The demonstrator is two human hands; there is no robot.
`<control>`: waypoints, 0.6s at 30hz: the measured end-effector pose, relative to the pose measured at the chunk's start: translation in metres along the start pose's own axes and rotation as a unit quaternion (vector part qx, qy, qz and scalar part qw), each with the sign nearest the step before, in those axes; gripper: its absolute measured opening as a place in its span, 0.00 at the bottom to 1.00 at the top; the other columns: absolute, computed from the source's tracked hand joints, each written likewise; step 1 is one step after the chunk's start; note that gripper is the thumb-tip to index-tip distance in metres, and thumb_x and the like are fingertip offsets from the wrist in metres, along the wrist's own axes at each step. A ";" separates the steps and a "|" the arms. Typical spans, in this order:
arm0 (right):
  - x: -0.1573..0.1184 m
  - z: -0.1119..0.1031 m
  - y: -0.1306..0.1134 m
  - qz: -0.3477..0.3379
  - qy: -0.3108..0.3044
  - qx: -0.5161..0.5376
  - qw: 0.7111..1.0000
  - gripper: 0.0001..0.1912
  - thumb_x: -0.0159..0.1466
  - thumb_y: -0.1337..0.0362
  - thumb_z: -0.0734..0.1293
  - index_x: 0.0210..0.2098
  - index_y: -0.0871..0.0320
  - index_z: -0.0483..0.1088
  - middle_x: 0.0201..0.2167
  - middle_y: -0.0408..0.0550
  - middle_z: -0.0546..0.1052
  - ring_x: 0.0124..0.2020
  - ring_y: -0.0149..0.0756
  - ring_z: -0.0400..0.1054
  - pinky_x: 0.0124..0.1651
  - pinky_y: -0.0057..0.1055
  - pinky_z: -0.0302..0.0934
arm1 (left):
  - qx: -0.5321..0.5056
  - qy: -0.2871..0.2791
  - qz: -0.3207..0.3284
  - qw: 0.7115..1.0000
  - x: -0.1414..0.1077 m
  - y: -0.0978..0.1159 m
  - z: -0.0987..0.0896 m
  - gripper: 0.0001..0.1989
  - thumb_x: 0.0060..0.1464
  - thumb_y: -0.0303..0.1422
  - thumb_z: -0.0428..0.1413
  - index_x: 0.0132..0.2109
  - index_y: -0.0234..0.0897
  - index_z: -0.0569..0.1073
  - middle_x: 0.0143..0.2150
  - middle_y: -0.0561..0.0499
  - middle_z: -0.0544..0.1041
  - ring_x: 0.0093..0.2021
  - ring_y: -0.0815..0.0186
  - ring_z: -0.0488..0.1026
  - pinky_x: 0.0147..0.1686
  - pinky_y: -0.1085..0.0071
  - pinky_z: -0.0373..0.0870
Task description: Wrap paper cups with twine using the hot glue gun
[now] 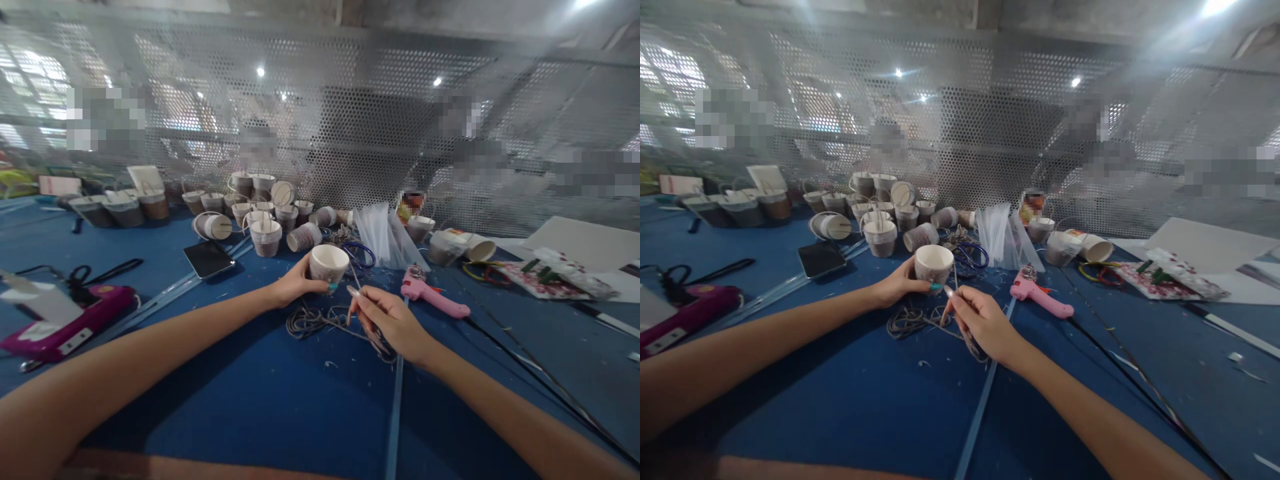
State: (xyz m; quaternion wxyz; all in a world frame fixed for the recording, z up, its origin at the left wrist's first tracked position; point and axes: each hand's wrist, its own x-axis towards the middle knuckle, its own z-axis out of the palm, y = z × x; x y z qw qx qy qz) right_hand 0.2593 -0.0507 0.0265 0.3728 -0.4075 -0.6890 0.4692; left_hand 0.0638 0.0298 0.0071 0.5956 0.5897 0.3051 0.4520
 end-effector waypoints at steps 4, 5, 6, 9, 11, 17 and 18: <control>0.000 0.000 0.000 0.001 -0.001 -0.001 1.000 0.22 0.64 0.45 0.59 0.30 0.58 0.65 0.15 0.35 0.61 0.14 0.23 0.51 0.18 0.24 0.48 | 0.020 0.014 -0.003 1.000 0.000 0.001 0.001 0.37 0.30 0.28 0.68 0.52 0.35 0.67 0.49 0.45 0.74 0.51 0.54 0.69 0.52 0.58 0.65; 0.000 0.000 0.000 0.001 -0.001 -0.002 1.000 0.22 0.64 0.45 0.59 0.30 0.58 0.65 0.14 0.35 0.61 0.14 0.23 0.51 0.18 0.24 0.49 | 0.024 0.016 -0.002 1.000 0.000 0.001 0.002 0.37 0.30 0.27 0.68 0.52 0.34 0.67 0.48 0.45 0.74 0.50 0.55 0.70 0.51 0.58 0.66; 0.000 0.000 -0.001 0.001 -0.001 -0.004 1.000 0.21 0.64 0.45 0.59 0.30 0.58 0.65 0.14 0.35 0.61 0.14 0.23 0.51 0.19 0.24 0.49 | 0.027 0.016 -0.002 0.999 0.000 0.000 0.002 0.37 0.30 0.27 0.68 0.52 0.34 0.67 0.48 0.45 0.74 0.49 0.55 0.70 0.51 0.58 0.66; 0.000 0.001 -0.001 0.000 -0.003 -0.010 1.000 0.21 0.64 0.45 0.59 0.30 0.58 0.65 0.14 0.35 0.61 0.15 0.23 0.51 0.20 0.24 0.49 | 0.038 0.017 0.002 0.999 0.001 0.000 0.003 0.38 0.28 0.27 0.69 0.51 0.34 0.67 0.46 0.45 0.75 0.47 0.56 0.71 0.50 0.58 0.67; 0.000 0.001 -0.001 0.001 -0.007 -0.012 1.000 0.21 0.64 0.46 0.59 0.30 0.58 0.65 0.14 0.35 0.61 0.15 0.23 0.52 0.20 0.24 0.50 | 0.045 0.019 0.004 0.999 0.001 0.000 0.003 0.38 0.28 0.28 0.69 0.51 0.33 0.67 0.45 0.46 0.74 0.46 0.57 0.71 0.50 0.58 0.66; -0.001 0.001 0.001 0.004 -0.013 -0.014 1.000 0.20 0.64 0.46 0.60 0.30 0.58 0.65 0.15 0.35 0.61 0.16 0.24 0.53 0.22 0.25 0.51 | 0.062 0.021 0.020 0.998 0.001 -0.001 0.003 0.37 0.29 0.28 0.69 0.50 0.34 0.65 0.45 0.47 0.73 0.47 0.57 0.70 0.52 0.58 0.65; -0.001 0.001 0.001 0.004 -0.014 -0.015 1.000 0.20 0.64 0.47 0.59 0.30 0.58 0.65 0.16 0.36 0.61 0.16 0.24 0.53 0.22 0.25 0.51 | 0.064 0.021 0.024 0.997 0.002 -0.001 0.003 0.37 0.30 0.29 0.69 0.50 0.34 0.65 0.45 0.47 0.73 0.47 0.58 0.70 0.51 0.59 0.65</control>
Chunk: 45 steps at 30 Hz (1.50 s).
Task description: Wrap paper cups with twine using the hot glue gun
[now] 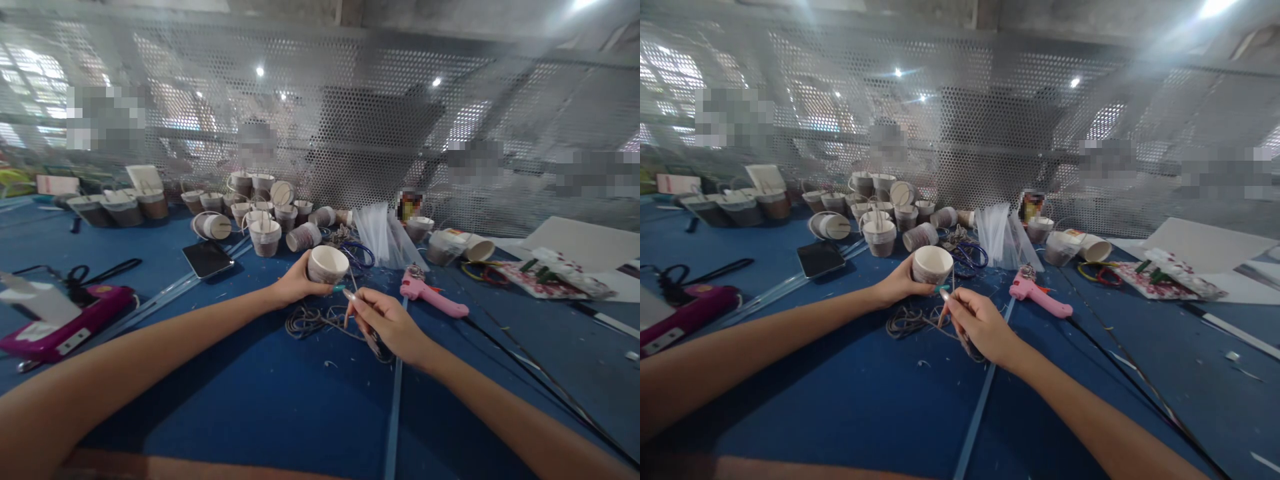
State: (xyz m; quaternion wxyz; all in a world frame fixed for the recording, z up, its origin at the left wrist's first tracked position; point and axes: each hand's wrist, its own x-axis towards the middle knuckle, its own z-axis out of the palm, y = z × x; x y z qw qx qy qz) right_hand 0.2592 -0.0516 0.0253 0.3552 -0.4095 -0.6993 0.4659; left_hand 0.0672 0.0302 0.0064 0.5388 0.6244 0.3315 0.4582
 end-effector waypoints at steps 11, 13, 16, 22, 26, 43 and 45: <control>0.000 0.001 0.002 -0.012 -0.012 -0.019 1.000 0.20 0.65 0.47 0.58 0.31 0.58 0.65 0.16 0.36 0.62 0.17 0.25 0.56 0.23 0.26 0.53 | 0.021 -0.002 0.033 0.999 0.002 -0.005 0.001 0.34 0.33 0.31 0.68 0.47 0.36 0.61 0.45 0.48 0.70 0.50 0.56 0.68 0.52 0.59 0.65; 0.000 0.000 0.002 -0.015 -0.011 -0.020 1.000 0.20 0.65 0.47 0.58 0.31 0.58 0.65 0.17 0.36 0.62 0.17 0.25 0.56 0.23 0.26 0.53 | 0.011 -0.010 0.025 1.000 0.000 -0.002 0.001 0.33 0.34 0.30 0.68 0.48 0.37 0.60 0.46 0.48 0.70 0.52 0.56 0.67 0.52 0.59 0.65; 0.000 0.000 0.002 -0.012 -0.012 -0.019 1.000 0.20 0.65 0.47 0.58 0.31 0.58 0.65 0.16 0.36 0.62 0.16 0.25 0.56 0.23 0.26 0.53 | -0.015 -0.021 -0.003 1.000 -0.003 0.002 0.002 0.33 0.36 0.29 0.66 0.49 0.38 0.60 0.47 0.48 0.69 0.54 0.54 0.66 0.54 0.58 0.65; 0.000 0.001 0.002 -0.014 -0.008 -0.024 1.000 0.20 0.66 0.48 0.58 0.31 0.58 0.66 0.17 0.36 0.63 0.17 0.25 0.56 0.23 0.26 0.53 | -0.040 -0.018 -0.037 0.998 -0.004 0.004 0.002 0.36 0.33 0.27 0.65 0.51 0.38 0.61 0.48 0.47 0.70 0.55 0.53 0.66 0.54 0.57 0.64; 0.000 0.002 0.003 -0.018 -0.009 -0.025 0.999 0.19 0.66 0.49 0.57 0.31 0.58 0.65 0.17 0.37 0.63 0.17 0.26 0.58 0.24 0.26 0.55 | -0.028 -0.008 -0.033 0.999 -0.001 0.002 0.003 0.35 0.33 0.28 0.67 0.51 0.36 0.63 0.48 0.46 0.71 0.53 0.52 0.67 0.51 0.56 0.67; -0.028 -0.006 -0.029 -0.604 0.101 -0.511 0.603 0.09 0.60 0.65 0.65 0.38 0.59 0.74 0.36 0.51 0.75 0.40 0.38 0.67 0.44 0.36 0.68 | -0.224 0.090 -0.071 0.968 0.010 -0.004 -0.007 0.22 0.28 0.20 0.61 0.37 0.32 0.74 0.31 0.52 0.78 0.33 0.66 0.74 0.41 0.68 0.68; -0.027 -0.013 -0.027 -0.606 0.109 -0.492 0.616 0.09 0.59 0.67 0.65 0.39 0.58 0.72 0.36 0.50 0.73 0.40 0.38 0.67 0.44 0.35 0.69 | -0.247 0.095 -0.078 0.961 0.010 -0.002 -0.008 0.20 0.29 0.19 0.59 0.36 0.32 0.74 0.31 0.51 0.78 0.33 0.65 0.74 0.41 0.67 0.69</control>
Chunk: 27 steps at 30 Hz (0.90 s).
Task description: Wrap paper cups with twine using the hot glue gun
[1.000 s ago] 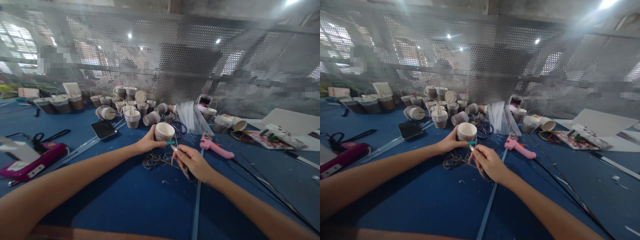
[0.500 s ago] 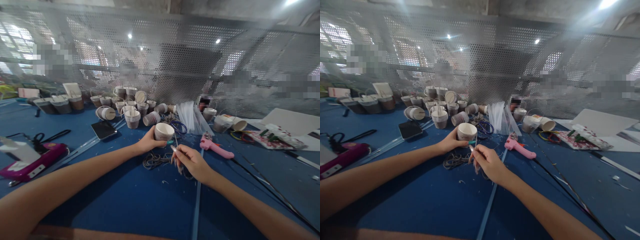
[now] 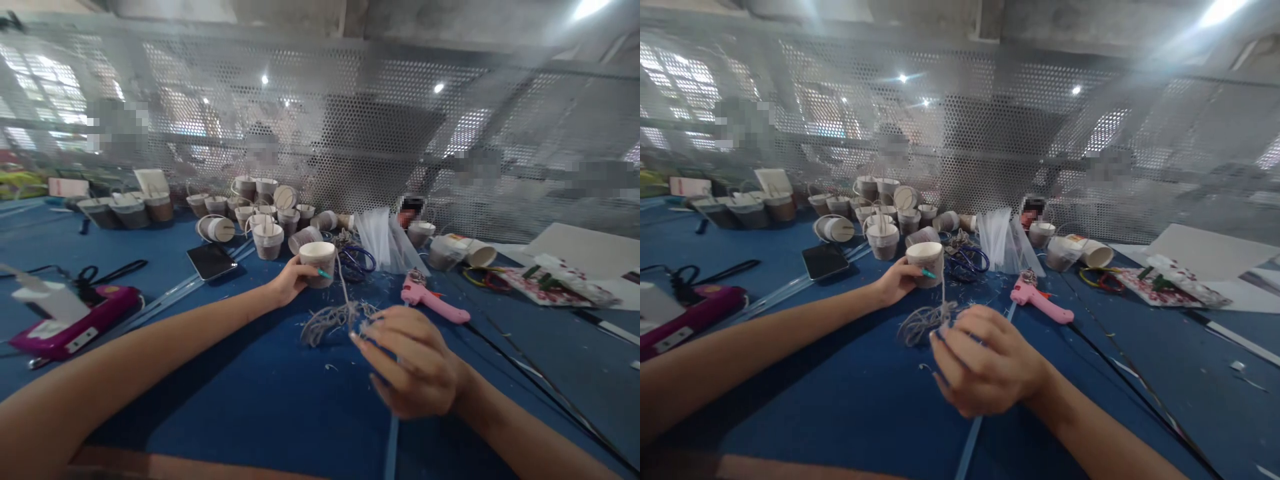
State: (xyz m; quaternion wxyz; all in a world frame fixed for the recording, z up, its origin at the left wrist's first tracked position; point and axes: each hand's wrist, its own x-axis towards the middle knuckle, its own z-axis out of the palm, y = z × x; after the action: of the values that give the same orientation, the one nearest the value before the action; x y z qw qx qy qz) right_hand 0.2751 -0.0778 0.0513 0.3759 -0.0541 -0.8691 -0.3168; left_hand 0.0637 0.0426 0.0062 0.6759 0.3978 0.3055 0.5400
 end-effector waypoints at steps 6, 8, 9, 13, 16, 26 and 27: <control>-0.037 0.012 0.045 0.387 0.004 -0.083 0.918 0.06 0.62 0.65 0.62 0.39 0.56 0.64 0.29 0.46 0.66 0.30 0.37 0.64 0.34 0.38 0.64 | -0.049 0.006 -0.041 0.998 -0.001 0.007 -0.003 0.18 0.30 0.22 0.54 0.34 0.31 0.76 0.31 0.49 0.79 0.34 0.61 0.75 0.45 0.60 0.71; -0.049 0.016 0.057 0.488 0.003 -0.090 0.868 0.06 0.62 0.60 0.62 0.37 0.55 0.63 0.31 0.47 0.66 0.32 0.39 0.64 0.37 0.42 0.64 | -0.049 0.009 -0.055 0.997 0.000 0.007 -0.004 0.18 0.29 0.23 0.54 0.34 0.31 0.77 0.31 0.47 0.80 0.36 0.58 0.75 0.48 0.57 0.70; -0.053 0.017 0.059 0.514 0.001 -0.080 0.854 0.07 0.62 0.59 0.61 0.36 0.55 0.63 0.33 0.49 0.66 0.35 0.41 0.65 0.41 0.45 0.64 | -0.046 0.008 -0.056 0.997 0.000 0.007 -0.004 0.19 0.29 0.23 0.53 0.34 0.31 0.77 0.32 0.47 0.80 0.38 0.57 0.75 0.49 0.56 0.69; -0.051 0.027 0.052 0.589 0.011 0.109 0.801 0.11 0.62 0.57 0.62 0.41 0.55 0.64 0.44 0.54 0.69 0.49 0.45 0.64 0.54 0.51 0.59 | -0.008 -0.032 -0.027 0.999 -0.002 0.004 -0.004 0.26 0.27 0.22 0.54 0.41 0.32 0.76 0.36 0.47 0.80 0.46 0.52 0.73 0.53 0.55 0.66; -0.036 0.038 0.034 0.616 0.044 0.331 0.714 0.18 0.60 0.56 0.65 0.48 0.54 0.60 0.54 0.54 0.67 0.55 0.42 0.62 0.57 0.48 0.59 | 0.037 -0.079 -0.006 0.996 -0.002 0.001 -0.004 0.33 0.24 0.20 0.55 0.46 0.35 0.74 0.39 0.48 0.79 0.49 0.51 0.71 0.50 0.57 0.66; -0.014 0.042 0.009 0.631 0.027 0.441 0.638 0.20 0.57 0.56 0.69 0.45 0.56 0.62 0.34 0.45 0.70 0.37 0.33 0.68 0.43 0.34 0.66 | 0.115 -0.103 0.017 0.988 -0.002 -0.002 -0.005 0.37 0.21 0.19 0.61 0.47 0.39 0.70 0.44 0.53 0.75 0.53 0.55 0.66 0.50 0.65 0.64; -0.014 0.041 0.010 0.632 0.004 0.449 0.632 0.17 0.59 0.54 0.67 0.42 0.57 0.64 0.30 0.44 0.70 0.32 0.31 0.66 0.38 0.32 0.65 | 0.119 -0.102 0.020 0.987 -0.002 -0.003 -0.005 0.37 0.21 0.19 0.62 0.47 0.39 0.70 0.44 0.53 0.75 0.53 0.56 0.67 0.50 0.65 0.64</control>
State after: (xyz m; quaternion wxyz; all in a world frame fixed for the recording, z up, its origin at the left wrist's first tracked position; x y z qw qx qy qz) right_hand 0.2623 -0.0437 0.0256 0.4652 -0.4136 -0.6558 0.4272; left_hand 0.0604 0.0418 0.0012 0.6399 0.5349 0.2890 0.4700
